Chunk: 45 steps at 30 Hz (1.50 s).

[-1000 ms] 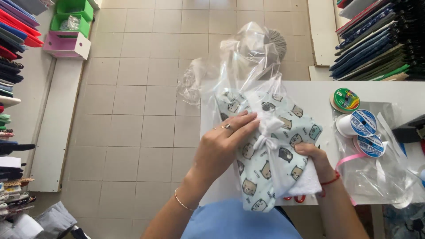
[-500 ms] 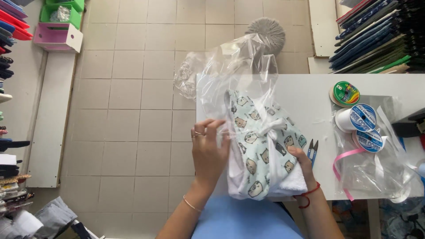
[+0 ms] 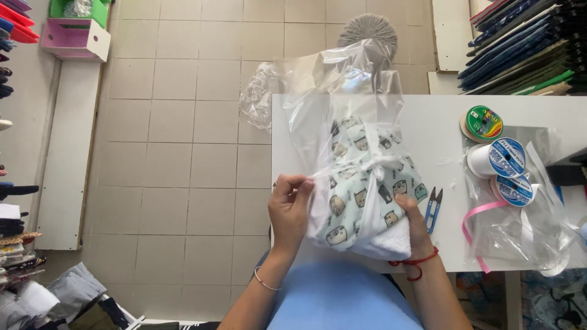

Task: The person trims a white ribbon with shears, ties it around a folded item with a pattern, and then places the item into a clear plastic bag.

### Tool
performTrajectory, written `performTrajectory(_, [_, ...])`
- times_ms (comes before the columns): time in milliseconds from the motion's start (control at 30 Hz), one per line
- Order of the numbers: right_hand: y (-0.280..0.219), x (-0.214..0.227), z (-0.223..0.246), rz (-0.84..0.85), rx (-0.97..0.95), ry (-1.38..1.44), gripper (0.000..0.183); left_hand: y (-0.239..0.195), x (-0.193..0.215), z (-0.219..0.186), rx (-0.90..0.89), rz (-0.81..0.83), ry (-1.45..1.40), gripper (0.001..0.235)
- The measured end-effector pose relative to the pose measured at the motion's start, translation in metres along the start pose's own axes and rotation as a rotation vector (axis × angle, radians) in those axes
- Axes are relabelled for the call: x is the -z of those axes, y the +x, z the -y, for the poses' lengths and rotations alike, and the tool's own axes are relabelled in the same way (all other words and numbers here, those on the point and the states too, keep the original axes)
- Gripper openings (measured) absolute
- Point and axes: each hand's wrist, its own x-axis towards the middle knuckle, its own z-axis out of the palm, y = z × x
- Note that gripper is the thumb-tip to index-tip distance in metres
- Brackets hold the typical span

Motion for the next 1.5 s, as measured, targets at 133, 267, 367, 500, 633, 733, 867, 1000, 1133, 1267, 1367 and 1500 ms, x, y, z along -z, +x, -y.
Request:
performTrajectory(133, [0.007,0.112,-0.036,0.057,-0.036,-0.196,0.040,0.003,0.006,-0.014,-0.183,0.138,0.162,0.012])
performTrajectory(267, [-0.023,-0.030,0.015,0.058,0.075,-0.475,0.046,0.004,0.009,-0.019,-0.517,0.255,0.429,0.020])
performTrajectory(367, [-0.023,-0.031,0.007,-0.052,0.104,-0.550,0.046,0.007,0.006,-0.026,-0.738,0.253,0.627,0.026])
performTrajectory(500, [-0.018,-0.024,-0.002,-0.088,0.104,-0.717,0.053,0.008,-0.012,-0.043,-0.855,0.235,0.674,0.026])
performTrajectory(633, [-0.012,-0.034,-0.009,0.012,0.228,-0.940,0.058,0.011,-0.034,-0.043,-0.898,0.226,0.777,0.029])
performTrajectory(733, [-0.013,-0.041,-0.006,0.033,0.302,-1.069,0.056,0.009,-0.049,-0.039,-0.959,0.223,0.779,0.025])
performTrajectory(867, [-0.013,-0.051,0.001,-0.051,0.342,-1.210,0.046,-0.004,-0.064,-0.020,-1.113,0.238,0.640,0.012])
performTrajectory(1000, [-0.013,-0.060,0.006,-0.105,0.360,-1.313,0.040,-0.016,-0.040,-0.019,-1.151,0.271,0.618,0.010])
performTrajectory(1133, [-0.033,-0.052,0.014,-0.265,0.516,-1.413,0.020,-0.015,0.013,-0.043,-1.065,0.304,0.681,0.016])
performTrajectory(1267, [-0.044,-0.035,0.008,-0.479,0.654,-1.314,0.029,-0.028,0.056,-0.019,-0.594,0.139,0.710,0.030])
performTrajectory(1367, [-0.023,-0.034,0.005,-0.201,0.753,-1.397,0.059,-0.032,0.058,-0.014,-0.225,0.156,0.529,0.035])
performTrajectory(1500, [-0.024,-0.040,-0.007,-0.211,0.859,-1.239,0.016,-0.031,0.061,-0.009,-0.208,0.158,0.559,0.028])
